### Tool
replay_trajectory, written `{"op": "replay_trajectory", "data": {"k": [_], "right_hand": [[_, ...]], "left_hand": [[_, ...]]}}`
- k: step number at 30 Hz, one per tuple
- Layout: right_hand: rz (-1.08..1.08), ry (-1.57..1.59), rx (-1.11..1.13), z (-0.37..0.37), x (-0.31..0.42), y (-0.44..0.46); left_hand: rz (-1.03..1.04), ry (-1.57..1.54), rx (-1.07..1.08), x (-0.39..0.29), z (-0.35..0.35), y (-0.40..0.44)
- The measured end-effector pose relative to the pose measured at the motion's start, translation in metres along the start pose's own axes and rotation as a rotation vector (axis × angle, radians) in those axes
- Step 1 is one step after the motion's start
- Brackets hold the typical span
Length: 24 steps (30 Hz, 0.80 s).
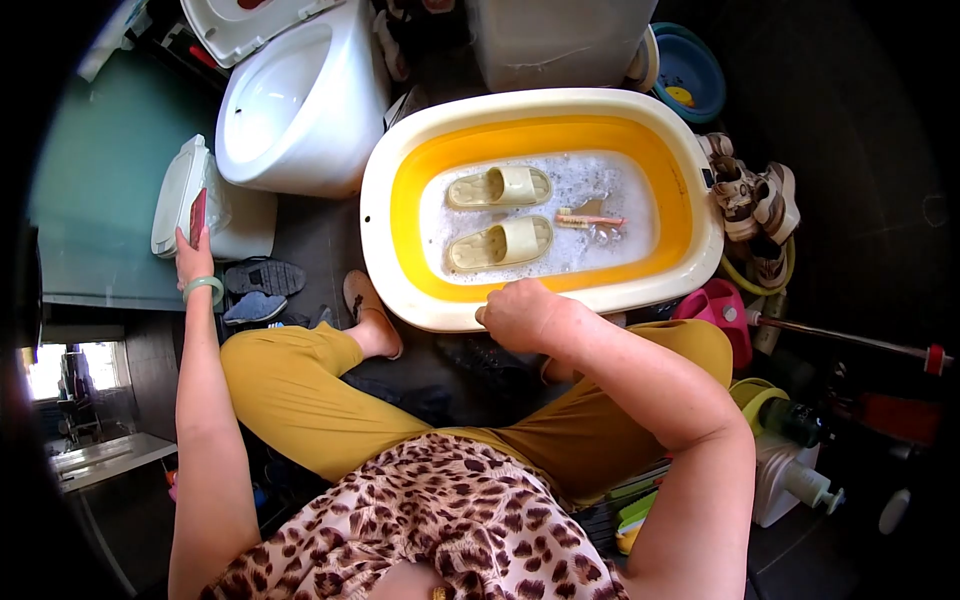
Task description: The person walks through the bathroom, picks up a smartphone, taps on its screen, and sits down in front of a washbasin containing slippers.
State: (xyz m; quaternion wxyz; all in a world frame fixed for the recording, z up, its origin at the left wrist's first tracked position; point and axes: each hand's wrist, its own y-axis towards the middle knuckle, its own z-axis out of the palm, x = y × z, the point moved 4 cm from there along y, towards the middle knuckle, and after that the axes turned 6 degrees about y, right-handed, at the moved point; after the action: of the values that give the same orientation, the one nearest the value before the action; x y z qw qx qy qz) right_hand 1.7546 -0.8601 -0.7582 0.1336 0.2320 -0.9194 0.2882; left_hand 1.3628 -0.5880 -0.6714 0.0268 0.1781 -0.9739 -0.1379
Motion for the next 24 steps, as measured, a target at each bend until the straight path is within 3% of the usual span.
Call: {"op": "replay_trajectory", "data": {"k": [24], "right_hand": [[-0.003,-0.014,0.014,0.0058,0.0025,0.0038]], "left_hand": [[0.005,0.003,-0.020,0.0017,0.0040,0.0029]]}}
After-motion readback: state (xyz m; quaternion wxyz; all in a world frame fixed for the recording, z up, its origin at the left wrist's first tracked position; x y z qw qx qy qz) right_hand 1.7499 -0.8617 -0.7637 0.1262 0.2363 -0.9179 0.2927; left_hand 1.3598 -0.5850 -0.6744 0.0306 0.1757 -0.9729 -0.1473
